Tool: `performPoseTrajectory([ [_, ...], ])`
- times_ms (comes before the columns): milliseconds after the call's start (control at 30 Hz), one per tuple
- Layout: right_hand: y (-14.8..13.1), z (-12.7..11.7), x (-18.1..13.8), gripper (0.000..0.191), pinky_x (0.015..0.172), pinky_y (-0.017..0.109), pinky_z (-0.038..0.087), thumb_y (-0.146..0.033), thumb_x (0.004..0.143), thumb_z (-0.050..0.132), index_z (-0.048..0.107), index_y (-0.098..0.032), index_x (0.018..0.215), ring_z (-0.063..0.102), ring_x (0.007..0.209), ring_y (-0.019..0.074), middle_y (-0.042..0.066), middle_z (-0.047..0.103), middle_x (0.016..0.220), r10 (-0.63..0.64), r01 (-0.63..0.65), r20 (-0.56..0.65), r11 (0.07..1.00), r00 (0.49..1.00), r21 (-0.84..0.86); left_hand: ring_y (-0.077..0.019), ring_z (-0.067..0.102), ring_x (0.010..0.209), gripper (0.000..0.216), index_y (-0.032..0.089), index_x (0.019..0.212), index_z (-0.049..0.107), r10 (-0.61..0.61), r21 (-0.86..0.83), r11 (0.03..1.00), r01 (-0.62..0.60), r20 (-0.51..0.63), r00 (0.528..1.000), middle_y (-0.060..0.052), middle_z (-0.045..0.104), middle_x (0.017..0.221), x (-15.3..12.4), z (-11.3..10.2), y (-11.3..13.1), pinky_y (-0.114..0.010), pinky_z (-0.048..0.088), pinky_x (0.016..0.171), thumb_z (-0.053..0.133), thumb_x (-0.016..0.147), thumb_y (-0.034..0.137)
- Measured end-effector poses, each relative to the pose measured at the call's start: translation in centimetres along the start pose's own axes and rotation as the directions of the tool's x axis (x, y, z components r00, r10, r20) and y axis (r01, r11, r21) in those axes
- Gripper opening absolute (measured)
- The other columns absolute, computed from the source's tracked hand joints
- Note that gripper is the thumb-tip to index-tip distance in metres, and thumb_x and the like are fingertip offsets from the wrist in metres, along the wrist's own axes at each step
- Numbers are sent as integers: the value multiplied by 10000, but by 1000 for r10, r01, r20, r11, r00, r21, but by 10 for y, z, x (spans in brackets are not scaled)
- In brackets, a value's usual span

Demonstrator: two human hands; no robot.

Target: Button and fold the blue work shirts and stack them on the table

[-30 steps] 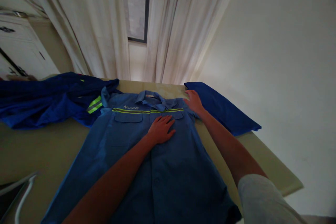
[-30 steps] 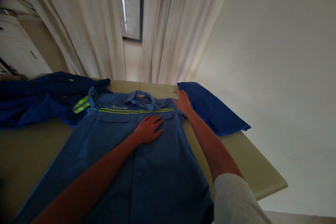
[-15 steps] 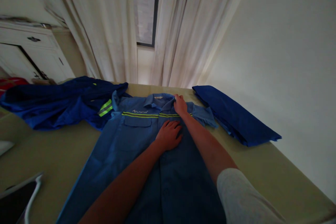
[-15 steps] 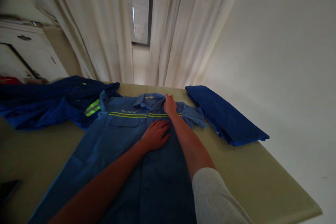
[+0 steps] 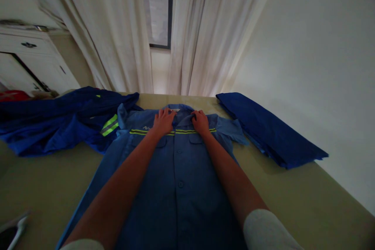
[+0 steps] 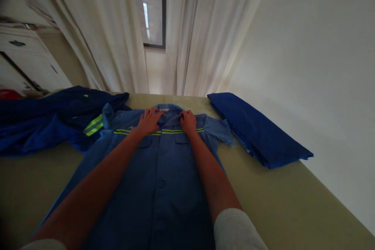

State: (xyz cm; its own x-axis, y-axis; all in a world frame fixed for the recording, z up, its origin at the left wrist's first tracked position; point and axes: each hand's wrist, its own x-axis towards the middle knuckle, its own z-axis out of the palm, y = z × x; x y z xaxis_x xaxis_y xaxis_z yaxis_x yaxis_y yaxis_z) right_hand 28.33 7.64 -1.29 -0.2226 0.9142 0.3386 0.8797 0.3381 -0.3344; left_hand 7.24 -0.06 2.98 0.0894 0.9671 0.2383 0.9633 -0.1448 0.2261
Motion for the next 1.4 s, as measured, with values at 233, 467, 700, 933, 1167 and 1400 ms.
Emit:
performPoseTrajectory([
  [233, 5, 4, 2, 321, 983, 338, 482, -144, 952, 539, 733, -197, 1202, 626, 1054, 247, 103, 666, 1114, -5, 6, -7, 999, 1000, 51, -322, 637, 1157, 261, 235, 1079, 737, -43, -32, 999, 38, -158, 987, -102, 732, 1154, 17, 14, -30, -473, 503, 1010, 564, 907, 142],
  [467, 13, 9, 4, 332, 994, 338, 498, -142, 947, 517, 727, -196, 1198, 636, 1034, 230, 95, 672, 1125, -7, 13, -47, 991, 999, 137, -323, 634, 1187, 308, 211, 1147, 678, -4, -6, 1000, 3, -158, 987, -133, 686, 1237, 14, 26, -32, -414, 507, 1028, 578, 870, 119],
  [700, 17, 12, 7, 459, 1040, 383, 495, -164, 958, 497, 603, -190, 1404, 648, 1076, 256, 102, 722, 1156, 1, 30, -132, 971, 991, 236, -319, 725, 1047, 345, 217, 1258, 613, -117, -109, 987, 115, -11, 993, -141, 746, 1194, 16, 33, -21, -417, 554, 910, 528, 926, 169],
  [933, 23, 13, 8, 401, 1025, 364, 508, -151, 1000, 379, 657, -174, 1288, 706, 1105, 242, 117, 773, 1150, 213, -164, -129, 937, 969, 309, -292, 692, 1116, 254, 194, 1042, 756, 28, -114, 993, -26, 18, 999, -124, 757, 1111, 26, 35, -18, -405, 525, 1061, 531, 940, 252],
  [1167, 19, 10, 7, 335, 1013, 330, 515, -178, 1016, 448, 694, -205, 1242, 731, 1084, 224, 76, 803, 1106, 220, -192, -61, 934, 973, 303, -284, 697, 1050, 504, 165, 977, 756, 29, -88, 995, -37, -92, 995, -164, 739, 1110, 19, 42, 0, -409, 534, 1018, 369, 1084, 469],
  [1400, 13, 7, 6, 385, 999, 343, 500, -198, 1043, 402, 667, -178, 1323, 683, 1053, 241, 101, 760, 1099, 57, -27, -102, 961, 993, 275, -254, 737, 1051, 352, 214, 1080, 747, 144, -249, 962, -111, 117, 983, -90, 803, 1115, 28, 33, -31, -357, 541, 979, 415, 1054, 328],
])
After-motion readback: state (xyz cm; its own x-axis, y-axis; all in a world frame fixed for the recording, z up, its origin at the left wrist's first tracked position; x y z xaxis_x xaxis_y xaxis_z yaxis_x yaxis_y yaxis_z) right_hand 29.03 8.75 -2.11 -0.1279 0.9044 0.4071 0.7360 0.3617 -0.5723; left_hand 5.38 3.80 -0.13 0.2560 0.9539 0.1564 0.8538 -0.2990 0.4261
